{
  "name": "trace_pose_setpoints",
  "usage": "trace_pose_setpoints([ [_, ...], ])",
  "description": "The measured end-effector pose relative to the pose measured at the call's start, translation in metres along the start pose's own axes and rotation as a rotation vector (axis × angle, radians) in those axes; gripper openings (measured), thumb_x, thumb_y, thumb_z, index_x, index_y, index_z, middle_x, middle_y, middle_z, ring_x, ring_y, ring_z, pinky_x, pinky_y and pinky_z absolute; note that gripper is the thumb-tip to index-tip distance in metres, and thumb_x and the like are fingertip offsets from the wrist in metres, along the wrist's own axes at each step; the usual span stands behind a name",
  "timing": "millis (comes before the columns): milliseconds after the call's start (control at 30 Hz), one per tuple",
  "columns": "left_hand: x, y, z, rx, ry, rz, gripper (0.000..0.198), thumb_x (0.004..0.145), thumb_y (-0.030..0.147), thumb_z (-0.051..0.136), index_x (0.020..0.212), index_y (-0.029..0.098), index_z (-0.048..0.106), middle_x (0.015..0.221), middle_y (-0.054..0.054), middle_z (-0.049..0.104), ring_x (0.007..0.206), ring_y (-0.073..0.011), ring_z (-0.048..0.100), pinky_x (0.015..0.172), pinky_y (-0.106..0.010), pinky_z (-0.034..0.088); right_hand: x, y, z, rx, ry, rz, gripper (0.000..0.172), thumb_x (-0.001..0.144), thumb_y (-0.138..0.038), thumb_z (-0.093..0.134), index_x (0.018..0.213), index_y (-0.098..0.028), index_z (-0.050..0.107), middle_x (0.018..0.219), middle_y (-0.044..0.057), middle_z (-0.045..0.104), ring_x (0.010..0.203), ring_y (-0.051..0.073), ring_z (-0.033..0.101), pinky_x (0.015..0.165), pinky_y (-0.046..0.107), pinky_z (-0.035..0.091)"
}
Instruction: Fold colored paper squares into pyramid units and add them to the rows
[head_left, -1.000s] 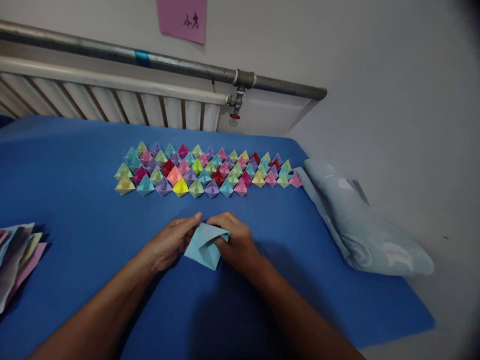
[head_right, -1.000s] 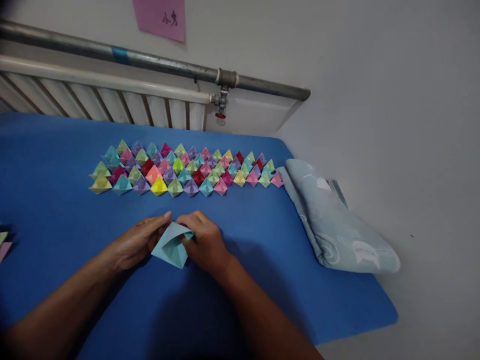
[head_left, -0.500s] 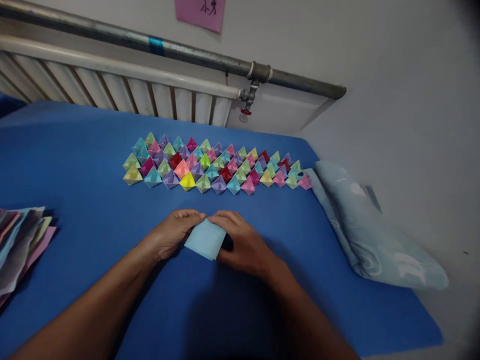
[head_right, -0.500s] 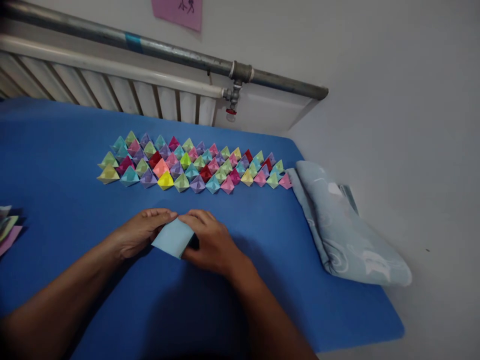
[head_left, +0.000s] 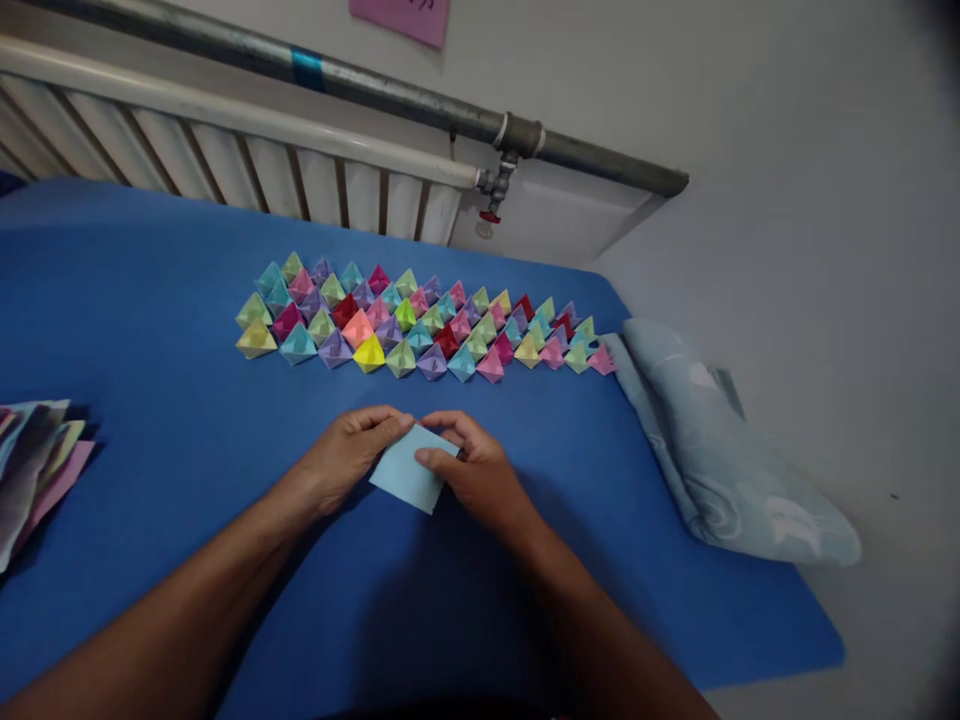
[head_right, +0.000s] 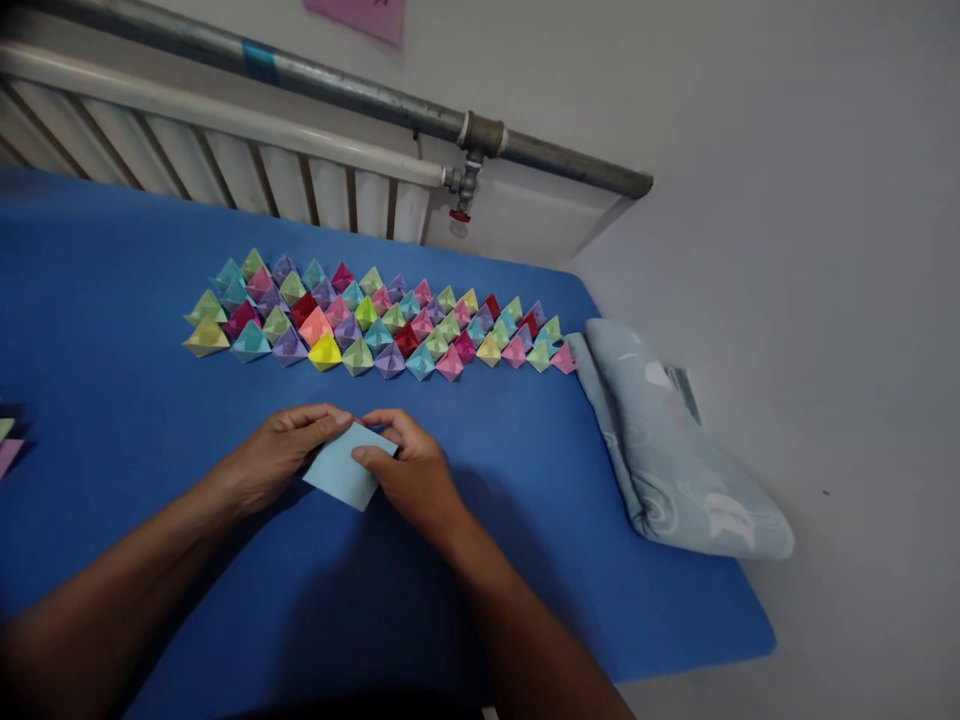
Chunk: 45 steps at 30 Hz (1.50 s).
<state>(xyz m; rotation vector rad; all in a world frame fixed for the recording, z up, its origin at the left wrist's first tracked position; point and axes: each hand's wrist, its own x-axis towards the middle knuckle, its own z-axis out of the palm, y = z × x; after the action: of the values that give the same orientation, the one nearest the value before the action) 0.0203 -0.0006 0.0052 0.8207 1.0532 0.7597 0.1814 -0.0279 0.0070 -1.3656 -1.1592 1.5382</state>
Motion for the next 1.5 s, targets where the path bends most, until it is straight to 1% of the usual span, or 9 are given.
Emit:
trace_pose_setpoints([
  [233, -0.001, 0.003, -0.002, 0.079, -0.016, -0.009, 0.042, 0.062, 0.051, 0.08, 0.062, 0.016, 0.057, 0.052, 0.007, 0.047, 0.046, -0.0048, 0.038, 0.045, -0.019, 0.029, 0.004, 0.001, 0.001, 0.106, 0.045, 0.011, 0.038, 0.066, -0.029, 0.07, 0.101, -0.024, 0.056, 0.078, -0.004, 0.063, 0.063, 0.011, 0.056, 0.059, 0.024, 0.043],
  [533, 0.007, 0.001, -0.011, 0.186, 0.09, 0.025, 0.04, 0.065, 0.052, 0.073, 0.062, 0.018, 0.053, 0.054, 0.005, 0.047, 0.047, -0.008, 0.04, 0.045, -0.022, 0.032, 0.002, 0.001, 0.002, 0.083, -0.039, 0.016, 0.047, 0.068, -0.024, 0.065, 0.114, -0.025, 0.054, 0.058, -0.011, 0.052, 0.044, 0.007, 0.04, 0.044, 0.02, 0.032],
  [700, 0.005, -0.001, -0.015, 0.683, 0.321, 0.55, 0.021, 0.081, 0.036, 0.059, 0.092, 0.02, 0.067, 0.085, -0.004, 0.066, 0.078, -0.0181, 0.061, 0.069, -0.03, 0.048, 0.007, 0.005, -0.001, -0.065, 0.074, 0.045, 0.021, 0.074, -0.025, 0.06, 0.095, -0.022, 0.061, 0.049, -0.012, 0.043, 0.039, 0.007, 0.039, 0.041, 0.021, 0.029],
  [800, 0.004, -0.005, -0.016, 0.909, 0.123, 0.756, 0.023, 0.089, 0.026, 0.046, 0.096, 0.022, 0.068, 0.096, -0.004, 0.07, 0.092, -0.0188, 0.064, 0.082, -0.032, 0.049, 0.008, 0.004, -0.001, -0.13, 0.052, 0.12, 0.017, 0.077, -0.022, 0.058, 0.093, -0.02, 0.061, 0.051, -0.01, 0.051, 0.041, 0.008, 0.042, 0.043, 0.02, 0.031],
  [900, 0.005, -0.012, -0.017, 1.098, -0.087, 0.681, 0.025, 0.091, 0.021, 0.043, 0.095, 0.022, 0.068, 0.089, -0.003, 0.072, 0.084, -0.018, 0.066, 0.081, -0.034, 0.048, 0.004, -0.001, -0.001, -0.267, -0.009, 0.164, 0.018, 0.082, -0.02, 0.056, 0.099, -0.02, 0.062, 0.053, -0.008, 0.056, 0.043, 0.007, 0.044, 0.046, 0.02, 0.034],
  [1033, 0.007, -0.016, -0.022, 1.212, -0.118, 0.609, 0.029, 0.09, 0.018, 0.041, 0.103, 0.024, 0.067, 0.095, -0.002, 0.073, 0.087, -0.0191, 0.066, 0.085, -0.037, 0.046, -0.002, -0.005, -0.009, -0.47, -0.048, 0.053, 0.019, 0.086, -0.025, 0.054, 0.101, -0.02, 0.065, 0.058, -0.006, 0.058, 0.049, 0.009, 0.051, 0.052, 0.022, 0.039],
  [1133, 0.007, -0.012, -0.024, 1.209, -0.135, 0.589, 0.031, 0.087, 0.016, 0.042, 0.104, 0.025, 0.067, 0.097, -0.002, 0.073, 0.09, -0.0189, 0.065, 0.087, -0.036, 0.046, -0.004, -0.005, -0.019, -0.67, 0.085, -0.252, 0.015, 0.087, -0.022, 0.052, 0.086, -0.021, 0.067, 0.067, -0.003, 0.062, 0.063, 0.012, 0.056, 0.063, 0.025, 0.042],
  [1233, 0.007, -0.007, -0.024, 1.198, -0.154, 0.561, 0.03, 0.085, 0.018, 0.044, 0.101, 0.025, 0.068, 0.095, -0.002, 0.073, 0.088, -0.0196, 0.065, 0.087, -0.035, 0.046, -0.001, -0.003, -0.027, -0.799, 0.025, -0.522, 0.018, 0.08, -0.012, 0.054, 0.086, -0.021, 0.068, 0.092, 0.003, 0.07, 0.089, 0.017, 0.062, 0.084, 0.032, 0.043],
  [1500, 0.002, 0.0, -0.029, 1.283, -0.253, 0.561, 0.031, 0.081, 0.022, 0.048, 0.106, 0.023, 0.065, 0.113, -0.005, 0.069, 0.1, -0.0232, 0.063, 0.093, -0.038, 0.042, 0.007, 0.005, -0.038, -0.958, -0.239, -0.477, 0.028, 0.077, -0.012, 0.064, 0.103, -0.023, 0.066, 0.12, 0.006, 0.067, 0.112, 0.023, 0.057, 0.098, 0.042, 0.035],
])
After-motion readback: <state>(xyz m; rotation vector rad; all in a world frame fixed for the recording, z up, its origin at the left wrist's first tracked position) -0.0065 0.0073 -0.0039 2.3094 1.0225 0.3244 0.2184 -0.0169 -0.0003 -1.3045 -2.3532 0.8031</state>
